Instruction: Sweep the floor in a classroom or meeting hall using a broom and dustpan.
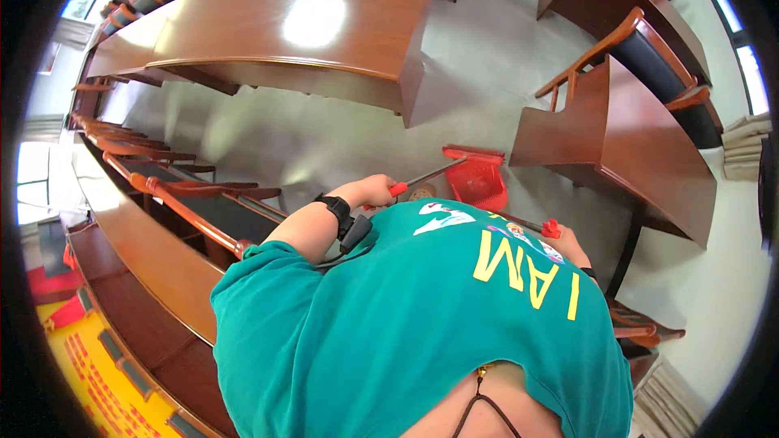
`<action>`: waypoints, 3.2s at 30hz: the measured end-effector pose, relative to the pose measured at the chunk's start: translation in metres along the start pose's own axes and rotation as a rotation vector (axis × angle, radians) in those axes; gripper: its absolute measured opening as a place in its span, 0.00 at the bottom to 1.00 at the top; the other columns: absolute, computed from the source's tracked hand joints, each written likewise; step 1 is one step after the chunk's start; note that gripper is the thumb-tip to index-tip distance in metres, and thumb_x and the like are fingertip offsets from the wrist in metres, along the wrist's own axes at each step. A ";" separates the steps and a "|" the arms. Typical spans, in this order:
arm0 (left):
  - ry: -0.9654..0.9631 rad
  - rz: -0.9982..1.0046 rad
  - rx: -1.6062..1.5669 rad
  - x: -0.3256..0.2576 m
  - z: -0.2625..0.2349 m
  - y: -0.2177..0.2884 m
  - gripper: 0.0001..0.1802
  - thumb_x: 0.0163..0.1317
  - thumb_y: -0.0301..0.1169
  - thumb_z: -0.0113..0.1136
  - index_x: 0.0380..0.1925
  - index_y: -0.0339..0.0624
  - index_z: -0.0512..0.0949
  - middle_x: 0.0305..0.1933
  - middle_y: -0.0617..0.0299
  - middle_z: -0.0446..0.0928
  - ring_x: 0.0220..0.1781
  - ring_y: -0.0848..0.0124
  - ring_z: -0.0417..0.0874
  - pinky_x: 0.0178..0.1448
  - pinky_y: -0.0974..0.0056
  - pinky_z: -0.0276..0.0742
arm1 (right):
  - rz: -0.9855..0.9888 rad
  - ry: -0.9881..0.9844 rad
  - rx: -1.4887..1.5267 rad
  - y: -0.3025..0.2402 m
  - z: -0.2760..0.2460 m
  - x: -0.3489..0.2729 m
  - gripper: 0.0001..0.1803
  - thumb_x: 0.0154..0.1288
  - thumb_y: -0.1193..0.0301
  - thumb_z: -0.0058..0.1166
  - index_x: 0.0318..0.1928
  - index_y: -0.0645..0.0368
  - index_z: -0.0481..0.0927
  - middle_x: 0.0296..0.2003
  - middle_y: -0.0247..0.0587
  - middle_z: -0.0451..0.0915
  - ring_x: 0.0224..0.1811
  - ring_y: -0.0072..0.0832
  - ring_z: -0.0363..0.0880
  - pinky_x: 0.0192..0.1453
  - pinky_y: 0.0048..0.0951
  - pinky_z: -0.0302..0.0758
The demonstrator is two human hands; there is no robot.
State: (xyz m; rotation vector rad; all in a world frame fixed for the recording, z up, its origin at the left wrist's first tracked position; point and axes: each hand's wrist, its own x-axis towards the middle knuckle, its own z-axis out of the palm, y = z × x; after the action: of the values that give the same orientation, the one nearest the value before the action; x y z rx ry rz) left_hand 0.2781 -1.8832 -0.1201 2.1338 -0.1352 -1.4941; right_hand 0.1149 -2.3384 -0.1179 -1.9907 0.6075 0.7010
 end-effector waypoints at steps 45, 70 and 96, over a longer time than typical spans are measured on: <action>0.889 -0.468 -0.728 -0.027 0.065 -0.163 0.13 0.53 0.27 0.49 0.38 0.36 0.76 0.32 0.44 0.80 0.32 0.52 0.83 0.34 0.52 0.78 | 0.022 -0.078 -0.140 0.099 -0.019 0.044 0.12 0.54 0.68 0.63 0.35 0.61 0.77 0.31 0.32 0.79 0.33 0.19 0.75 0.39 0.26 0.72; 0.694 -0.492 -0.482 0.040 -0.010 -0.121 0.11 0.54 0.28 0.50 0.34 0.33 0.78 0.31 0.46 0.81 0.31 0.56 0.84 0.33 0.58 0.79 | 0.155 -0.027 -0.121 0.094 -0.008 0.020 0.16 0.57 0.65 0.61 0.41 0.63 0.78 0.36 0.36 0.81 0.38 0.22 0.77 0.43 0.28 0.73; 0.536 -0.241 -0.190 -0.065 0.124 -0.151 0.20 0.52 0.24 0.50 0.47 0.40 0.71 0.21 0.51 0.76 0.16 0.61 0.78 0.18 0.58 0.71 | 0.075 -0.052 -0.218 0.095 -0.019 0.033 0.18 0.56 0.66 0.63 0.44 0.63 0.78 0.37 0.36 0.81 0.40 0.21 0.76 0.45 0.27 0.72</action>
State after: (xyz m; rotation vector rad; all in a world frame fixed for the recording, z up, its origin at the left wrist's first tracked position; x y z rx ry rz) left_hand 0.1096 -1.7747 -0.1676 2.3656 0.4494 -0.9538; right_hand 0.0804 -2.4037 -0.1887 -2.1501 0.5982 0.8947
